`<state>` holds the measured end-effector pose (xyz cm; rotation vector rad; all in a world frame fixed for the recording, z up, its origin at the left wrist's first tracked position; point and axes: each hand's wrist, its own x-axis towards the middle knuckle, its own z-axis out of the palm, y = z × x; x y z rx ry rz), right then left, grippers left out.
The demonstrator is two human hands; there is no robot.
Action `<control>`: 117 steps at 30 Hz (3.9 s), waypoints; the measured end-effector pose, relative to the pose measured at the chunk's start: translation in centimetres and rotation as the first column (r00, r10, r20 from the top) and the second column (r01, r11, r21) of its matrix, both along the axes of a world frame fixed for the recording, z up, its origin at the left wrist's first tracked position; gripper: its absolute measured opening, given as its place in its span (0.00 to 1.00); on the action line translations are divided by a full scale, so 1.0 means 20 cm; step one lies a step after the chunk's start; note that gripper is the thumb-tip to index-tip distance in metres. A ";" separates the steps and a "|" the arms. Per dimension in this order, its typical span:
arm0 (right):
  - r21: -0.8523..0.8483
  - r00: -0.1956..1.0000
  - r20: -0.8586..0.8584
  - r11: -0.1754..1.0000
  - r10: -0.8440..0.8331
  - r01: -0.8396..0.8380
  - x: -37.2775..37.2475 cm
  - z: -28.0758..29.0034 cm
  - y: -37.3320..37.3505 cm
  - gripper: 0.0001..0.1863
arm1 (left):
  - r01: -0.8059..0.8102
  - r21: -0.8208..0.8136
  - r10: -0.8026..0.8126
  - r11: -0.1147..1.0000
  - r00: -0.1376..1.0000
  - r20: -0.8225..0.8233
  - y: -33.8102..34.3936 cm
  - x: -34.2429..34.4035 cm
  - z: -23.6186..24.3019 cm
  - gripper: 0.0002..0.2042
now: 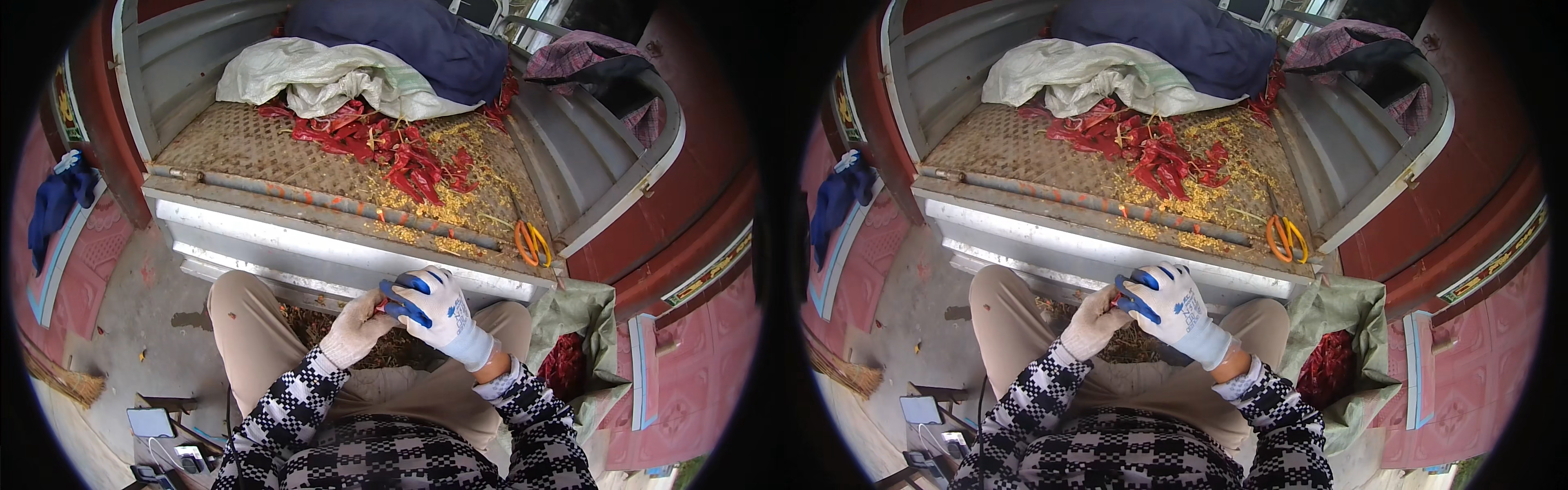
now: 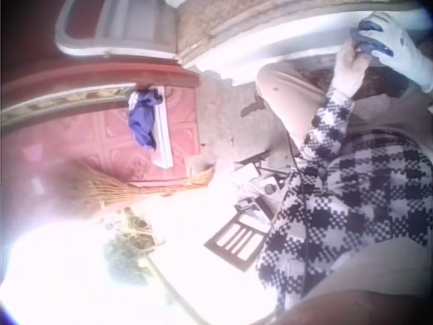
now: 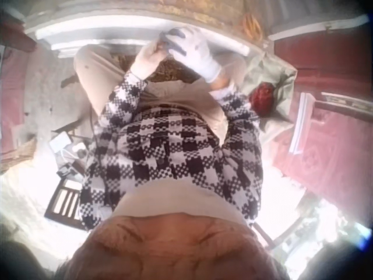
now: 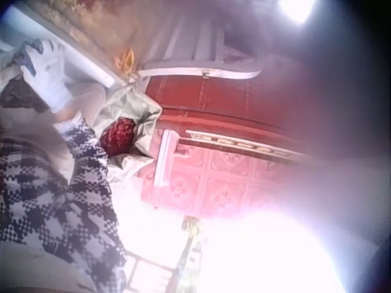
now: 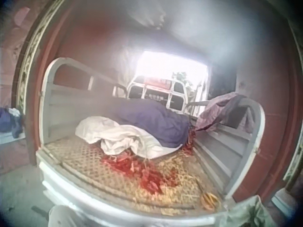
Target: The person sits cross-legged and uses scissors to trim the stems off red chilies, placing the trimmed chilies into a sack. The person repeatedly picks up chilies, cuts the stems, and drops them into the sack.
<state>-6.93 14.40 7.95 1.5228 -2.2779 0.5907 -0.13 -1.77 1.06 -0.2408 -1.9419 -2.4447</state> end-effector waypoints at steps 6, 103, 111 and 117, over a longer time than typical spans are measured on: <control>-0.117 0.997 0.070 0.993 0.019 -0.011 0.01 -0.04 0.00 0.21 | -0.004 0.063 -0.001 0.998 0.997 0.080 0.03 0.04 0.07 0.09; 0.567 0.396 0.044 0.349 -0.917 0.746 -0.74 0.22 0.90 0.24 | -0.174 0.151 0.184 0.973 0.982 -0.050 0.02 0.00 0.01 0.17; 0.141 0.281 0.894 0.813 -0.350 0.565 -0.22 0.22 0.79 0.24 | -0.174 0.103 0.184 0.979 0.977 -0.104 0.02 0.01 0.00 0.18; -0.019 0.005 1.000 0.988 0.018 0.151 0.25 0.08 0.53 0.27 | -0.180 0.111 0.190 0.977 0.979 -0.078 -0.03 0.02 -0.02 0.17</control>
